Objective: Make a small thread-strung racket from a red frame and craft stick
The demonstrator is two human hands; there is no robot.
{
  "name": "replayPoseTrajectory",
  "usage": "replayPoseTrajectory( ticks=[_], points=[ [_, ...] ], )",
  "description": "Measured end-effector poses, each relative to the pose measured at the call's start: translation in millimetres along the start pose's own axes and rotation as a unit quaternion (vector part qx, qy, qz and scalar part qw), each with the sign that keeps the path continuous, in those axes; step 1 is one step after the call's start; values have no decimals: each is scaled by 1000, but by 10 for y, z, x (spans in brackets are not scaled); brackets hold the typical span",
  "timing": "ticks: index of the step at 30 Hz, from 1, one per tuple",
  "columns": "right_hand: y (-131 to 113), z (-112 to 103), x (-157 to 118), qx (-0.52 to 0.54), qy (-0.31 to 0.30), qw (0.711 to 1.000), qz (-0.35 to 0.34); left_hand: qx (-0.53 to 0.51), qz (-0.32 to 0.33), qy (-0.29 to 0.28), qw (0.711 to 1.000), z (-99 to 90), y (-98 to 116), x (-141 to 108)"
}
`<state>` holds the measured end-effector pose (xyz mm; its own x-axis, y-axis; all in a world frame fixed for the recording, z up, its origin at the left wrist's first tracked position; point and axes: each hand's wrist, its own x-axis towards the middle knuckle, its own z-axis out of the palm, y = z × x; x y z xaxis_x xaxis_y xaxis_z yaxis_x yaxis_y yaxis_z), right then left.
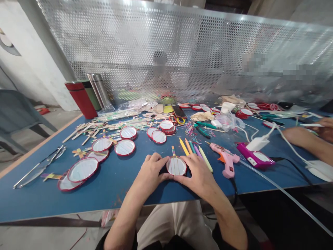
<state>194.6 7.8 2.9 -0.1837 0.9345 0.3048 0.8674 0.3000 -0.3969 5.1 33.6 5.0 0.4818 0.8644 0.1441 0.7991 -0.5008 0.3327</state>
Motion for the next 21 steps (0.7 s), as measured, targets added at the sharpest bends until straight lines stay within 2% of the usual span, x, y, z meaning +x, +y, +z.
replayPoseTrajectory(
  ticks=[11,21],
  points=[
    [0,-1,-4,-12,-15,1000,10,5,-8,-12,1000,-16,13,16],
    [27,38,-22,-22,4,1000,-3,20,-1,15,1000,30,0,-15]
  ],
)
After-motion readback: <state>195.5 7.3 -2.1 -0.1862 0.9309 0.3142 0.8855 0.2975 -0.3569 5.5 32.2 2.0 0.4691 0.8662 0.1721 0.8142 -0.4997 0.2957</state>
